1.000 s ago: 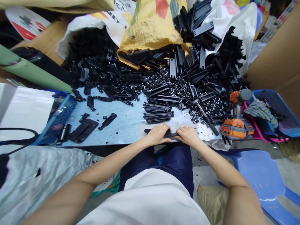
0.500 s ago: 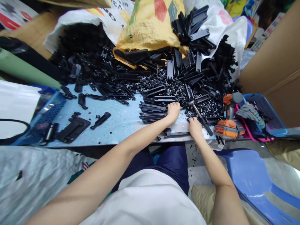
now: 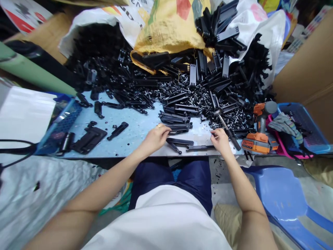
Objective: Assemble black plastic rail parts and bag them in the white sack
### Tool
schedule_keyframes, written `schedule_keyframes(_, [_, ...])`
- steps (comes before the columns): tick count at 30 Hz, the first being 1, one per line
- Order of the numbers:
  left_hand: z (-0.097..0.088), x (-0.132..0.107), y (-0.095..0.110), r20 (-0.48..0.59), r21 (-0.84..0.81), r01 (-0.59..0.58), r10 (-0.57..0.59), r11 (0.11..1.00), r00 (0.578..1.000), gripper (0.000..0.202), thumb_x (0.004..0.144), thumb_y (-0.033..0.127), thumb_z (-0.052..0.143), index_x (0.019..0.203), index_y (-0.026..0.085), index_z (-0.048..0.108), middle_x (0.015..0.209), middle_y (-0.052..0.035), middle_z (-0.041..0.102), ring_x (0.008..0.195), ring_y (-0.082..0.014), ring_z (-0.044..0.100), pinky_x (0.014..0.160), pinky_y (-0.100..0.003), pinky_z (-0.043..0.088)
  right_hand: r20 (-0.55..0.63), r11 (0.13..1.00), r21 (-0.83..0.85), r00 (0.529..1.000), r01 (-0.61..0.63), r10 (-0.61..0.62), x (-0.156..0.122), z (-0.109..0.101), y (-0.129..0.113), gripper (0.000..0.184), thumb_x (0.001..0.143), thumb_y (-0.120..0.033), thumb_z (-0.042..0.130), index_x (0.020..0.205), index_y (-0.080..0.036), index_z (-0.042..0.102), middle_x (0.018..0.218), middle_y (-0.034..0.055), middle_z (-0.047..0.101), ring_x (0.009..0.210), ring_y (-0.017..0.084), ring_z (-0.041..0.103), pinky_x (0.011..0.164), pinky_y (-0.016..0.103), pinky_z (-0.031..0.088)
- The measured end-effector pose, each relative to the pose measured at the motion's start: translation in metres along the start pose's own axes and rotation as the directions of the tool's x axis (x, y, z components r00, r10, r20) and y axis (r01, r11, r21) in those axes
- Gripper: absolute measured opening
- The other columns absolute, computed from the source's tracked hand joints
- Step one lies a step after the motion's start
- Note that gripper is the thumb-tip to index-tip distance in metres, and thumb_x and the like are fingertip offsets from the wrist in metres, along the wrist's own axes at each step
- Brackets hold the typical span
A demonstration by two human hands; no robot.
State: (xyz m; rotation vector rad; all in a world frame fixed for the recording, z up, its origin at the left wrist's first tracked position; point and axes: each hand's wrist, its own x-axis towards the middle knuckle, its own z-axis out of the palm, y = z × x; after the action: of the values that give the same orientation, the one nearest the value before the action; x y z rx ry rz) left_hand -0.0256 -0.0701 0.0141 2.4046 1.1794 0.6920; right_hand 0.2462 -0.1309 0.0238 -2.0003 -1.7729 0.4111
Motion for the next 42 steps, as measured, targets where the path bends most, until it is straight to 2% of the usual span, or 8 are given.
schedule_keyframes(4, [-0.008, -0.029, -0.014, 0.130, 0.035, 0.042, -0.046, 0.999, 0.990, 0.021, 0.084, 0.003, 0.039, 0.091, 0.012, 0.057, 0.085, -0.0067, 0.049, 0.079, -0.0184, 0.053, 0.075, -0.026, 0.047, 0.086, 0.942, 0.276, 0.972, 0.190, -0.221, -0.008, 0.018, -0.017, 0.024, 0.086, -0.033, 0.046, 0.088, -0.016, 0.062, 0.074, 0.0047, 0.062, 0.062, 0.013, 0.059, 0.061, 0.025, 0.048])
schedule_keyframes(9, [-0.013, -0.023, 0.002, 0.232, 0.253, 0.105, -0.166, 0.962, 0.958, 0.029, 0.077, -0.006, 0.035, 0.088, 0.011, 0.055, 0.092, -0.0089, 0.048, 0.074, -0.0181, 0.053, 0.070, -0.025, 0.047, 0.094, 0.928, -0.046, 0.927, 0.369, -0.363, -0.011, 0.029, -0.040, 0.023, 0.090, -0.024, 0.039, 0.087, -0.015, 0.060, 0.084, 0.0091, 0.063, 0.078, 0.016, 0.060, 0.071, 0.026, 0.046])
schedule_keyframes(15, [-0.011, -0.016, 0.010, 0.291, 0.279, -0.048, -0.037, 0.959, 0.956, 0.030, 0.075, -0.008, 0.033, 0.085, 0.010, 0.055, 0.090, -0.0095, 0.049, 0.076, -0.0188, 0.055, 0.072, -0.026, 0.049, 0.273, 0.861, -0.319, 0.908, 0.397, -0.318, -0.014, 0.016, -0.057, 0.021, 0.089, -0.017, 0.038, 0.086, -0.014, 0.059, 0.083, 0.0097, 0.059, 0.075, 0.016, 0.056, 0.068, 0.024, 0.040])
schedule_keyframes(20, [0.012, -0.020, -0.014, 0.028, 0.071, 0.025, -0.027, 0.997, 0.999, 0.019, 0.084, 0.006, 0.049, 0.101, 0.012, 0.055, 0.094, -0.0087, 0.052, 0.084, -0.0192, 0.056, 0.076, -0.027, 0.050, 0.318, 0.852, -0.257, 0.872, 0.457, -0.372, -0.011, 0.012, -0.058, 0.018, 0.089, -0.018, 0.041, 0.089, -0.014, 0.059, 0.085, 0.0082, 0.059, 0.076, 0.015, 0.056, 0.068, 0.022, 0.039])
schedule_keyframes(24, [0.021, -0.030, -0.032, -0.163, -0.078, 0.060, -0.072, 0.995, 0.984, 0.013, 0.085, 0.010, 0.051, 0.096, 0.011, 0.057, 0.085, -0.0067, 0.054, 0.078, -0.0172, 0.055, 0.074, -0.026, 0.051, 0.271, 0.857, -0.271, 0.889, 0.438, -0.368, -0.011, 0.014, -0.054, 0.019, 0.089, -0.018, 0.040, 0.088, -0.013, 0.058, 0.080, 0.0076, 0.060, 0.073, 0.015, 0.056, 0.066, 0.022, 0.039])
schedule_keyframes(34, [0.019, -0.030, -0.015, -0.100, -0.104, -0.029, 0.019, 0.994, 0.995, 0.017, 0.082, 0.005, 0.052, 0.094, 0.013, 0.060, 0.088, -0.0063, 0.053, 0.082, -0.0165, 0.055, 0.076, -0.026, 0.051, 0.270, 0.804, -0.227, 0.829, 0.549, -0.490, -0.011, 0.020, -0.048, 0.022, 0.091, -0.021, 0.038, 0.086, -0.015, 0.059, 0.084, 0.0069, 0.062, 0.076, 0.014, 0.058, 0.064, 0.023, 0.039])
schedule_keyframes(40, [0.023, -0.031, -0.024, -0.078, -0.281, 0.134, -0.162, 0.950, 0.984, 0.010, 0.085, 0.014, 0.055, 0.091, 0.014, 0.062, 0.084, -0.0057, 0.057, 0.076, -0.0163, 0.056, 0.070, -0.026, 0.051, 0.233, 0.817, -0.160, 0.825, 0.554, -0.514, -0.013, 0.023, -0.041, 0.026, 0.093, -0.022, 0.035, 0.091, -0.016, 0.060, 0.091, 0.0078, 0.063, 0.080, 0.014, 0.059, 0.070, 0.023, 0.044])
schedule_keyframes(42, [0.023, -0.034, -0.026, -0.119, -0.202, 0.086, -0.112, 0.976, 0.987, 0.011, 0.088, 0.018, 0.053, 0.094, 0.014, 0.062, 0.087, -0.0073, 0.058, 0.081, -0.0185, 0.057, 0.074, -0.030, 0.051, 0.221, 0.813, -0.149, 0.820, 0.563, -0.527, -0.014, 0.024, -0.039, 0.028, 0.094, -0.024, 0.034, 0.093, -0.016, 0.061, 0.092, 0.0082, 0.064, 0.082, 0.014, 0.060, 0.072, 0.024, 0.046])
